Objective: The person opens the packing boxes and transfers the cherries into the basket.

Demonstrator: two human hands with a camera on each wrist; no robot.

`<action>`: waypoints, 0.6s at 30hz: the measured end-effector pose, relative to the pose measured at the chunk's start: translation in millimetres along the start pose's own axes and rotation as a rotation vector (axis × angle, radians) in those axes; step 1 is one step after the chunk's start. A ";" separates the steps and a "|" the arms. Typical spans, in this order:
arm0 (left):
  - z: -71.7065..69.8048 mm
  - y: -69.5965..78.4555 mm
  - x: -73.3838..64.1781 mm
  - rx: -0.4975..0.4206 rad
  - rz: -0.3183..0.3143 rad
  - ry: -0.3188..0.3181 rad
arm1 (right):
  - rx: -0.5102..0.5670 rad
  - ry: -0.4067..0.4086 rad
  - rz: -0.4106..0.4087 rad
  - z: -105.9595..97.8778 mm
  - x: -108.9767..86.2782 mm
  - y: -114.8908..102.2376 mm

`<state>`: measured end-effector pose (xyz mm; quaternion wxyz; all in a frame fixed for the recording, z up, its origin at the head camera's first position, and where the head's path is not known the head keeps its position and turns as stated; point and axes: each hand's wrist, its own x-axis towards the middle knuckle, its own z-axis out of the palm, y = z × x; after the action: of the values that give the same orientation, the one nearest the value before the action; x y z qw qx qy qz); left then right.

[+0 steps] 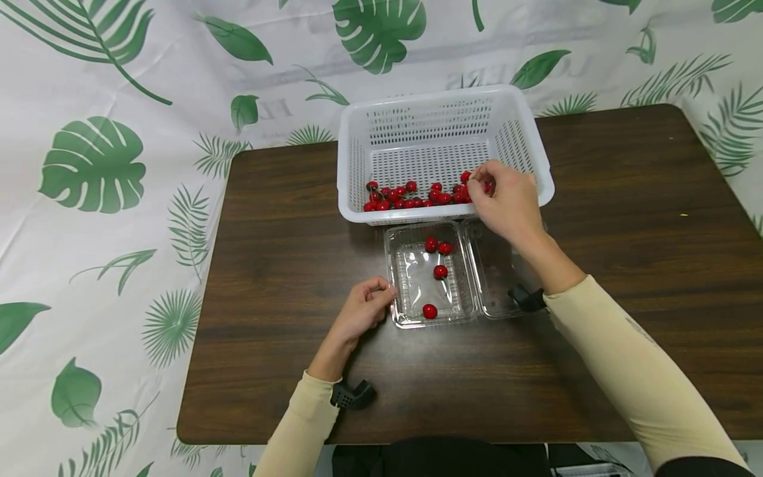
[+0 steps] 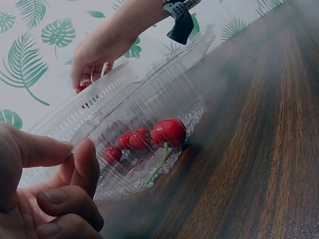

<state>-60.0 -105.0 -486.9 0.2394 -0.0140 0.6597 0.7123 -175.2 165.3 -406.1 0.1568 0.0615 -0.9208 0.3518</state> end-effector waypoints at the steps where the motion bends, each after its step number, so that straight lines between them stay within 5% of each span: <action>1: 0.3 -0.1 -0.3 -0.001 0.008 0.002 | -0.018 -0.006 -0.003 1.3 0.9 1.2; 18: 0.1 -2.1 0.9 -0.016 0.023 -0.009 | -0.155 -0.078 -0.025 9.9 -0.7 5.8</action>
<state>-60.0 -104.6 -489.2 0.2342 -0.0050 0.6530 0.7202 -178.3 163.0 -417.0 0.1293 0.0743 -0.9499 0.2747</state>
